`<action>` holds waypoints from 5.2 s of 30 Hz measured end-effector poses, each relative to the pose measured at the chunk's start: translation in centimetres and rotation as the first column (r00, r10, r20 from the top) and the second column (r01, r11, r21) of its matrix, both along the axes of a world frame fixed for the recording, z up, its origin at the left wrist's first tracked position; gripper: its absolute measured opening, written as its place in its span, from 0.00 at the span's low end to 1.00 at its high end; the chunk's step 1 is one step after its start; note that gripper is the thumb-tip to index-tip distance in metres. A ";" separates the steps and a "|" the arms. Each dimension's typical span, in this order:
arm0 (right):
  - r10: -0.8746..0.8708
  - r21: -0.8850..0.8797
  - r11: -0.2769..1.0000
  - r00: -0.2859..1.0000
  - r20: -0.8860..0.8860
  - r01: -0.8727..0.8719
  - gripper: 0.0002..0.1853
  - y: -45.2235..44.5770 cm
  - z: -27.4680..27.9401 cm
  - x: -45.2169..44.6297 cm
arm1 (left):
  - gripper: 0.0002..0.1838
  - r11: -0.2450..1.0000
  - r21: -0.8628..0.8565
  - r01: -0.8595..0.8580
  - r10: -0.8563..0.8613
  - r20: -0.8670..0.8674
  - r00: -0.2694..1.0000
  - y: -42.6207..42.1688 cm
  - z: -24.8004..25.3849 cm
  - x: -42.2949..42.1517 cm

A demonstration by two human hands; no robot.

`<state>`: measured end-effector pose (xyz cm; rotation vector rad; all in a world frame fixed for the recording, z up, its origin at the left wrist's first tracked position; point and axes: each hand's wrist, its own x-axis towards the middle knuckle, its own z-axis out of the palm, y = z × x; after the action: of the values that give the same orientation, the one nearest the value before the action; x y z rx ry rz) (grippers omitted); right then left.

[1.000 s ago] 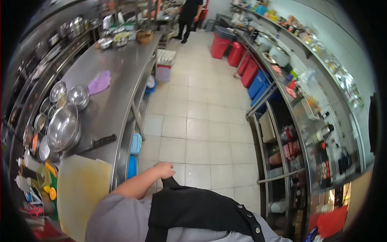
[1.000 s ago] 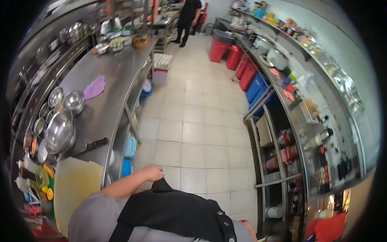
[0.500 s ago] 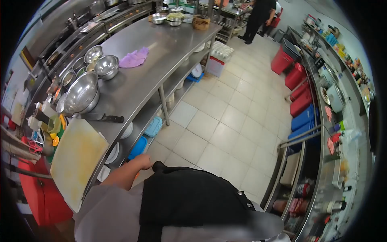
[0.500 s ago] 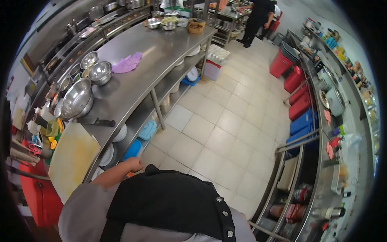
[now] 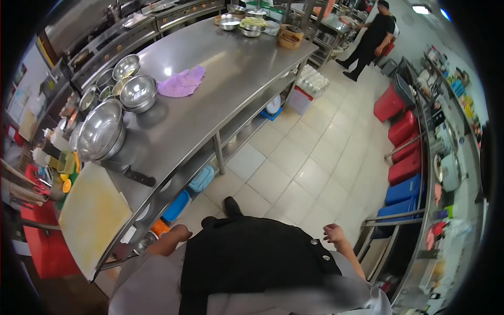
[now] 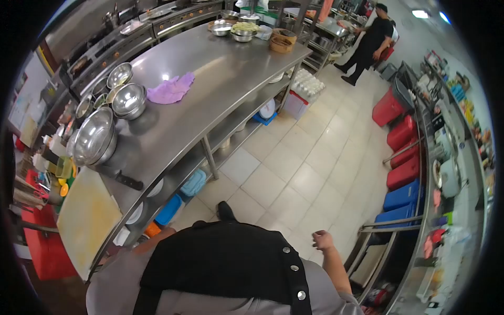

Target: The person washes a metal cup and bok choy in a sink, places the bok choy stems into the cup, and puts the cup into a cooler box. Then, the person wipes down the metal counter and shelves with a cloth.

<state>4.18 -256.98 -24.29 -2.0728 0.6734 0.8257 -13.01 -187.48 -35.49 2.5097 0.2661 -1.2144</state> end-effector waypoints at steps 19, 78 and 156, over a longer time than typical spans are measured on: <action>0.935 -0.365 0.109 -0.030 0.354 -0.925 0.15 38.8 12.8 30.5 | 0.24 0.849 -0.080 -0.522 0.517 -0.080 0.853 3.6 -1.4 4.8; -0.145 -0.717 -0.421 -0.740 0.657 -0.555 0.22 69.7 12.6 32.0 | 0.26 -0.677 0.027 -0.735 0.727 0.184 -0.662 -30.2 4.7 1.6; -0.488 -0.256 -0.831 -0.868 -0.091 0.494 0.24 40.3 4.7 -17.9 | 0.26 -0.996 -0.068 0.064 -0.067 0.050 -0.996 -94.4 -6.2 16.0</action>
<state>-13.75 -216.69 -19.62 0.2375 2.2938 -0.4567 2.94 -281.83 -41.68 -0.2628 2.2361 0.5437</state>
